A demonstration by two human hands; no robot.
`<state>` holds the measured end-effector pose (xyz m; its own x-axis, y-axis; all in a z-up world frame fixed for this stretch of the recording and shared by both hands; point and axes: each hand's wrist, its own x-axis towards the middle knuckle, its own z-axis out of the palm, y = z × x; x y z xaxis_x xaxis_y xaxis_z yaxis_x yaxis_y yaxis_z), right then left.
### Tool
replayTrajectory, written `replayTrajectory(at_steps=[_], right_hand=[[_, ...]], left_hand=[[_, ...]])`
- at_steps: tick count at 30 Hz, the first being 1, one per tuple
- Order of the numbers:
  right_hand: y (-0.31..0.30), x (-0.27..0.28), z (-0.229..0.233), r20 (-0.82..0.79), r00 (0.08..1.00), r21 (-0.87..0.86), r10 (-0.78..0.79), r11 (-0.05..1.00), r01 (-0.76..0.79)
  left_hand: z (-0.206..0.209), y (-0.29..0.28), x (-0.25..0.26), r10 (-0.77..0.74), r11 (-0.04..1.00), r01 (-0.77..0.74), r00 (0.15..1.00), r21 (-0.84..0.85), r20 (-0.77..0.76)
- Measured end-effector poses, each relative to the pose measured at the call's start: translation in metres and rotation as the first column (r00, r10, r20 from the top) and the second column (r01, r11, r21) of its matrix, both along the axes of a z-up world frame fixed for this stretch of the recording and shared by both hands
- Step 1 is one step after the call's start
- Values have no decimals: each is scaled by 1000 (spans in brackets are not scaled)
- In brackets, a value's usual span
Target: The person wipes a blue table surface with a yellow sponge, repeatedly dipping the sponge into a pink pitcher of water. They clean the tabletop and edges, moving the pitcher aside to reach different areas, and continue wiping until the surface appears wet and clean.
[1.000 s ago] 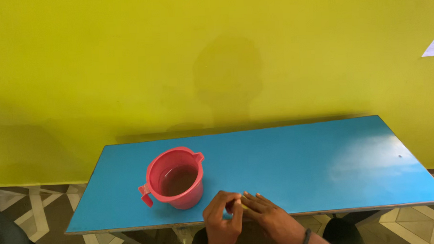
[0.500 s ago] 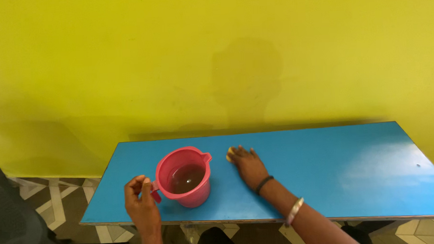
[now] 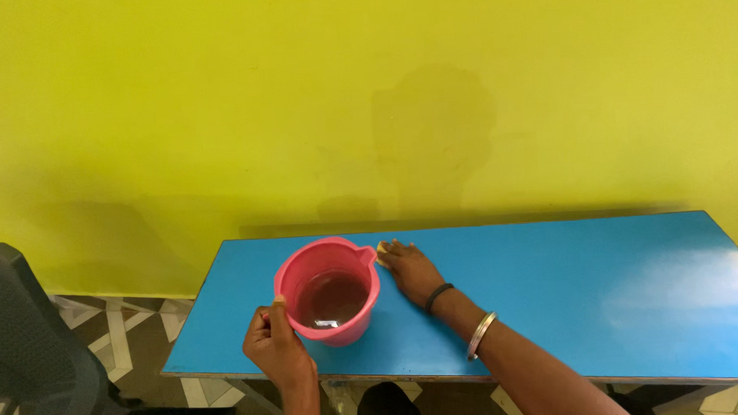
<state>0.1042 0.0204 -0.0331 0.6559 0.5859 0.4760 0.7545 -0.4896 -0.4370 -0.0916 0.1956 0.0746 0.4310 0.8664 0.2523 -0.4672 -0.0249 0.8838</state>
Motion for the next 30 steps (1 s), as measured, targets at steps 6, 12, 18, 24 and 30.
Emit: replayTrajectory(at_steps=[6,12,18,24,30], right_hand=[[36,-73,37,-194,969,79,156,987,-143],[45,-130,53,-148,963,110,226,971,-211],[36,-145,35,66,992,-159,104,983,-92],[19,-151,30,28,994,-77,108,991,-106],[10,-160,40,103,990,-79,-98,991,107]], left_hand=[[70,-31,-12,-27,995,21,998,94,59],[69,-99,4,-167,984,168,986,53,-29],[25,-196,38,-606,793,590,789,-152,-103],[2,-256,60,-832,551,785,542,-283,-115],[-7,-269,75,-878,479,838,454,-263,-152]])
